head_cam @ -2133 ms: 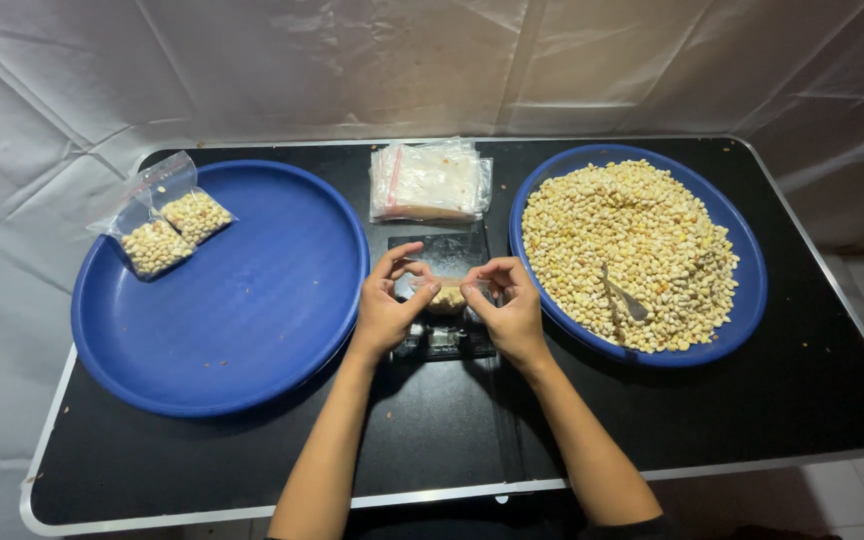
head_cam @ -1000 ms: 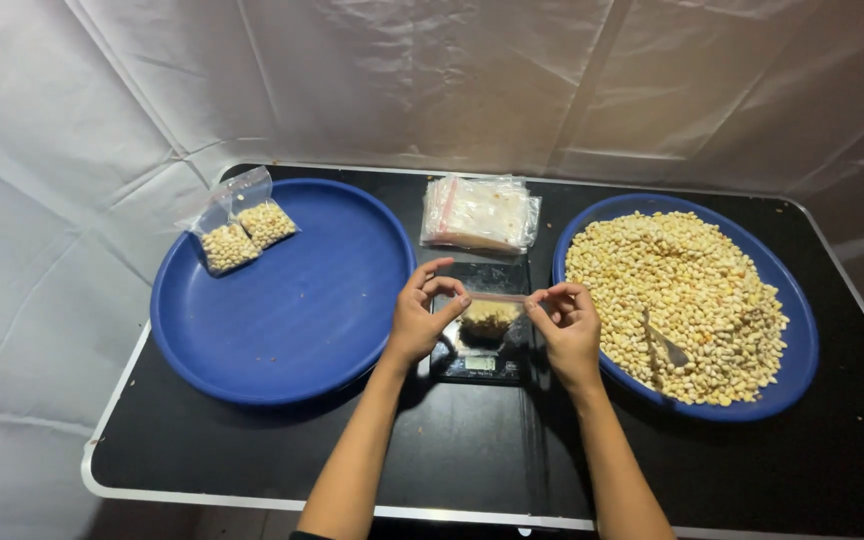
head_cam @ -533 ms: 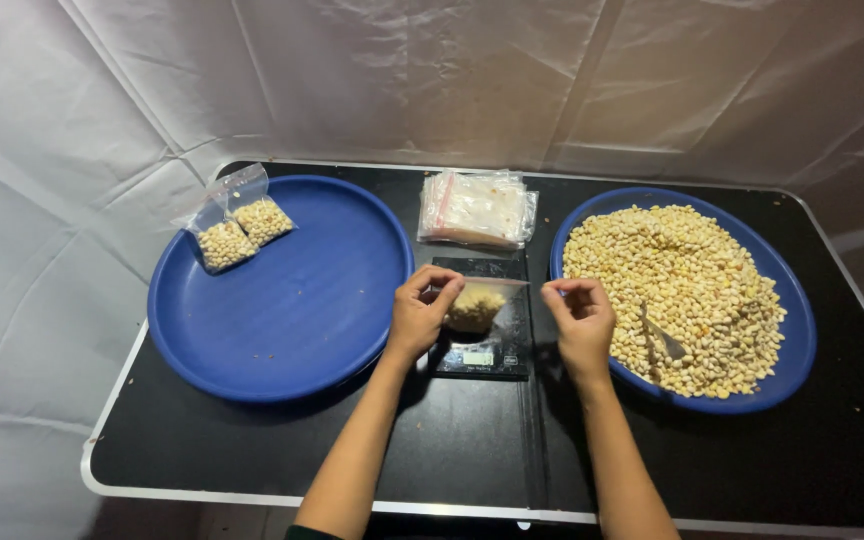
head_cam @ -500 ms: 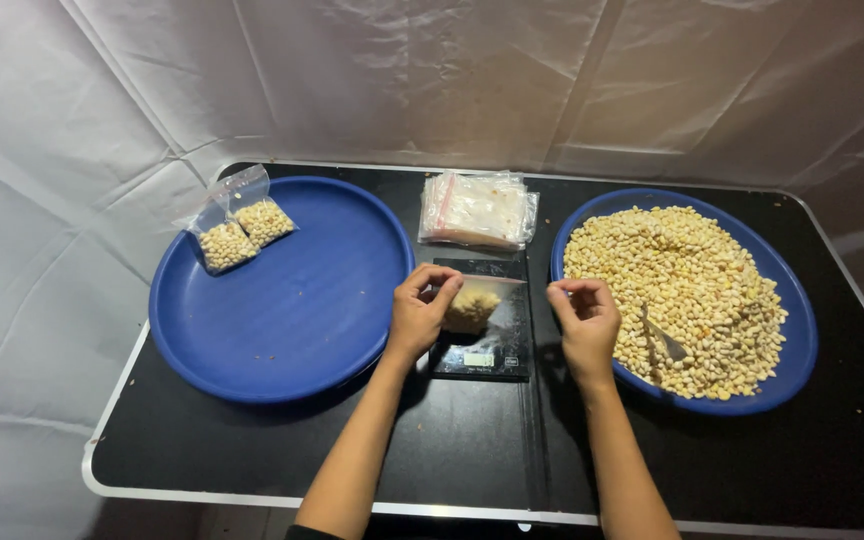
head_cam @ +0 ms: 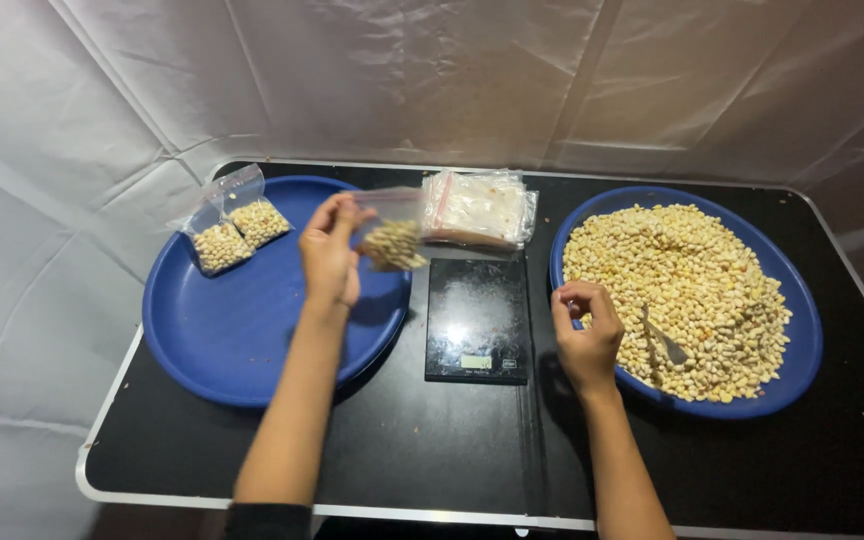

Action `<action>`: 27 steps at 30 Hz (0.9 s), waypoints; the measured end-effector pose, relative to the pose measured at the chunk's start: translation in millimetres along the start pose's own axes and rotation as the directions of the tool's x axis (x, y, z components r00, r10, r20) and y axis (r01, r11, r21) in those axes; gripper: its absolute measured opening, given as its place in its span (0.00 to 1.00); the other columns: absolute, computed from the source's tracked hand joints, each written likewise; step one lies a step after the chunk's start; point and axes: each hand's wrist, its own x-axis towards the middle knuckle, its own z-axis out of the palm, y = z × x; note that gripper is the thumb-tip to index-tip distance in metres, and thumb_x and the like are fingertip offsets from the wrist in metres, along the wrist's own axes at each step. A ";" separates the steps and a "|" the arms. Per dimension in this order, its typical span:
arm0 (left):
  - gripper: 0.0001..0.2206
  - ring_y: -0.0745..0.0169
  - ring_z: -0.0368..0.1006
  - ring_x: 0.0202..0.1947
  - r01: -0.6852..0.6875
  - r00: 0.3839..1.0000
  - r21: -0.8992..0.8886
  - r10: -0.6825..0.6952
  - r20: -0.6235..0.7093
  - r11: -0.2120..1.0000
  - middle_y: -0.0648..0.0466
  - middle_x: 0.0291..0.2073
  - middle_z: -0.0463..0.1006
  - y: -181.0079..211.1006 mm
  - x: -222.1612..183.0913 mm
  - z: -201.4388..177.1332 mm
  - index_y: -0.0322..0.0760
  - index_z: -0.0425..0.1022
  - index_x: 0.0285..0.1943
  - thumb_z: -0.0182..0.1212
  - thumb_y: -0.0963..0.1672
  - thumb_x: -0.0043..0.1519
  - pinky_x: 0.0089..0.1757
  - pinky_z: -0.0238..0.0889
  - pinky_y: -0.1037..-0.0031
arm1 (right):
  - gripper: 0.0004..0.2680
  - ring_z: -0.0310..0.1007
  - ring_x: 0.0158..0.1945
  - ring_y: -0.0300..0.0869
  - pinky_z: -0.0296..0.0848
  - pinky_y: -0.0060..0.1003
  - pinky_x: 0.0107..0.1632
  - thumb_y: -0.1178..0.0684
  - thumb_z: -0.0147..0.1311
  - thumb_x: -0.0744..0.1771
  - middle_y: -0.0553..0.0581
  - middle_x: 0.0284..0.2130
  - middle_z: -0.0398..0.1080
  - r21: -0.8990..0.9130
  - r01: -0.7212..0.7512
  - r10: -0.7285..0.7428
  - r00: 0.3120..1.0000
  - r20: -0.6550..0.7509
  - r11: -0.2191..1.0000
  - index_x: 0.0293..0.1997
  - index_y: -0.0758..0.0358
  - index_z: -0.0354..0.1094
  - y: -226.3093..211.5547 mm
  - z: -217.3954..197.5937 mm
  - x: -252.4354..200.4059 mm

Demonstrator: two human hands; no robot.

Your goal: Bagging and weighing seeds from a large bowl into small plastic bags using a spoon and a digital scale.

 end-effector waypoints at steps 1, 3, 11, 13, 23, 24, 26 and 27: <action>0.07 0.59 0.81 0.42 0.002 1.000 0.000 -0.002 0.002 1.000 0.56 0.40 0.78 -6.0 19.4 -11.1 0.42 0.76 0.50 0.61 0.45 0.67 0.31 0.75 0.78 | 0.08 0.72 0.26 0.43 0.72 0.33 0.32 0.68 0.64 0.64 0.54 0.32 0.77 -0.002 -0.001 0.001 1.000 -0.001 1.000 0.33 0.60 0.71 -2.3 -0.4 0.0; 0.07 0.60 0.82 0.42 0.004 1.000 -0.042 -0.005 -0.020 0.999 0.56 0.39 0.77 -19.5 59.1 -33.7 0.41 0.75 0.50 0.60 0.46 0.68 0.31 0.75 0.79 | 0.08 0.70 0.24 0.42 0.72 0.33 0.30 0.69 0.64 0.64 0.53 0.30 0.77 0.004 0.029 -0.029 0.999 0.018 1.000 0.32 0.61 0.71 -6.4 -0.3 -0.1; 0.04 0.55 0.85 0.38 -0.025 0.991 0.044 0.030 -0.130 0.999 0.53 0.38 0.82 -71.9 211.3 -118.6 0.41 0.74 0.46 0.60 0.44 0.68 0.36 0.80 0.75 | 0.08 0.71 0.24 0.44 0.73 0.34 0.31 0.70 0.64 0.63 0.54 0.30 0.77 -0.026 0.120 -0.117 0.989 0.088 0.992 0.31 0.62 0.72 -13.2 -2.9 -1.1; 0.04 0.56 0.86 0.36 -0.033 0.984 0.094 0.049 -0.169 0.995 0.52 0.36 0.82 -82.6 236.0 -130.0 0.39 0.75 0.45 0.60 0.43 0.67 0.36 0.80 0.75 | 0.08 0.71 0.24 0.44 0.73 0.34 0.31 0.70 0.65 0.63 0.54 0.30 0.77 -0.041 0.130 -0.126 0.987 0.100 0.991 0.31 0.61 0.72 -10.8 -2.2 -1.4; 0.12 0.63 0.78 0.35 -0.072 0.859 0.624 0.366 -0.358 0.778 0.56 0.38 0.73 -102.3 286.6 -157.4 0.47 0.69 0.48 0.67 0.40 0.59 0.35 0.72 0.70 | 0.08 0.74 0.26 0.47 0.76 0.36 0.32 0.70 0.64 0.61 0.56 0.29 0.77 -0.073 0.228 -0.213 0.961 0.176 0.971 0.32 0.63 0.73 -14.1 -1.2 0.7; 0.20 0.58 0.75 0.44 -0.053 0.798 0.827 0.522 -0.302 0.559 0.62 0.45 0.64 -96.3 279.1 -152.6 0.54 0.69 0.47 0.75 0.39 0.55 0.44 0.66 0.63 | 0.08 0.74 0.26 0.47 0.76 0.36 0.32 0.70 0.64 0.62 0.55 0.29 0.77 -0.085 0.249 -0.230 0.956 0.184 0.965 0.32 0.62 0.73 -14.9 -1.3 0.8; 0.19 0.53 0.66 0.49 -0.201 0.819 0.911 0.572 -0.046 0.361 0.59 0.50 0.59 -48.1 209.2 -108.4 0.50 0.67 0.50 0.71 0.37 0.56 0.47 0.61 0.59 | 0.07 0.75 0.27 0.48 0.77 0.38 0.34 0.69 0.64 0.61 0.55 0.29 0.77 -0.119 0.315 -0.288 0.936 0.201 0.942 0.32 0.62 0.73 -10.2 -1.8 1.7; 0.19 0.48 0.58 0.55 -0.346 0.801 0.926 0.562 0.208 0.150 0.56 0.56 0.55 -23.8 172.7 -69.3 0.47 0.66 0.52 0.68 0.36 0.58 0.49 0.55 0.55 | 0.07 0.76 0.29 0.48 0.77 0.40 0.35 0.68 0.65 0.61 0.56 0.30 0.77 -0.150 0.378 -0.340 0.912 0.228 0.913 0.33 0.62 0.74 -7.8 -4.3 -0.1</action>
